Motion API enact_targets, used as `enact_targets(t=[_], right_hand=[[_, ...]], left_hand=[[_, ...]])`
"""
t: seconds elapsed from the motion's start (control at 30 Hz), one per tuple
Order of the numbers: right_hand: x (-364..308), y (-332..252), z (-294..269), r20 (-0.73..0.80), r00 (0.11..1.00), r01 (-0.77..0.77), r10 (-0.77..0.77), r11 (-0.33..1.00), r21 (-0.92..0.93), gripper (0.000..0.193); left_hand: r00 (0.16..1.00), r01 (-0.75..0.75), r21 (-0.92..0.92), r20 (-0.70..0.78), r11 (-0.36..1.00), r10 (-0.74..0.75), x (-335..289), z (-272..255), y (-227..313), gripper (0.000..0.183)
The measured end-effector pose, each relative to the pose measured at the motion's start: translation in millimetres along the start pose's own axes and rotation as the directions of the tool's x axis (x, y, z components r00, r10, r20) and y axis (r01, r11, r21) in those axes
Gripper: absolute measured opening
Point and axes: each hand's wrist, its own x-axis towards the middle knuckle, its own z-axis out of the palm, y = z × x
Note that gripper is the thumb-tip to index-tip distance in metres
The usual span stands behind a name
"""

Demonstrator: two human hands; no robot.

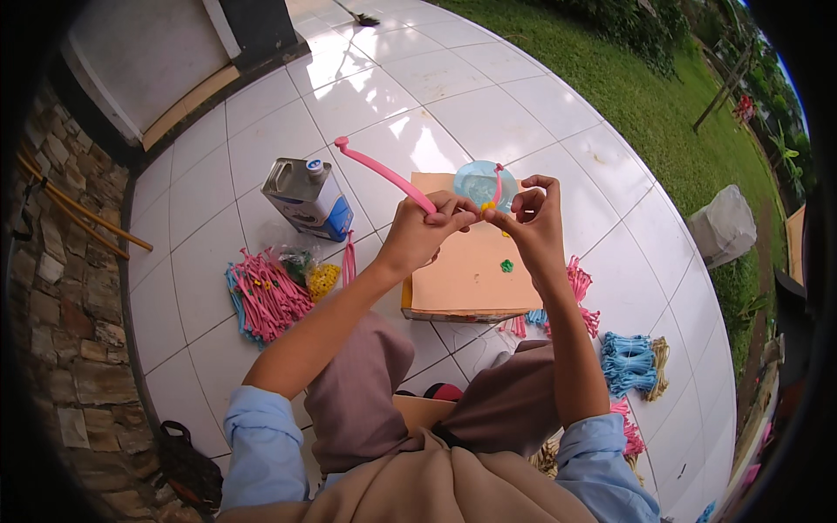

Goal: The person applies adhesive to several small yellow flower accessories and then presses them onto pink fabric straps.

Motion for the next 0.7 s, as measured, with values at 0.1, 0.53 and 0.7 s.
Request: enact_targets(t=[0.1,0.53,0.7], right_hand=[[1,-5,-4,0.025,0.980,0.196,-0.195,0.962,-0.189,0.061],[-4,-11,3,0.354,0.883,0.433,-0.307,0.824,-0.365,0.042],[-5,-9,5,0.311,0.882,0.452,-0.355,0.825,-0.339,0.041]], left_hand=[[0.998,0.024,0.030,0.057,0.999,-0.026,-1,-3,2,0.035],[0.963,-0.269,0.370,0.091,0.889,0.253,-3,-12,3,0.038],[0.989,-0.148,0.292,0.049,0.945,0.140,-2,-10,7,0.033]])
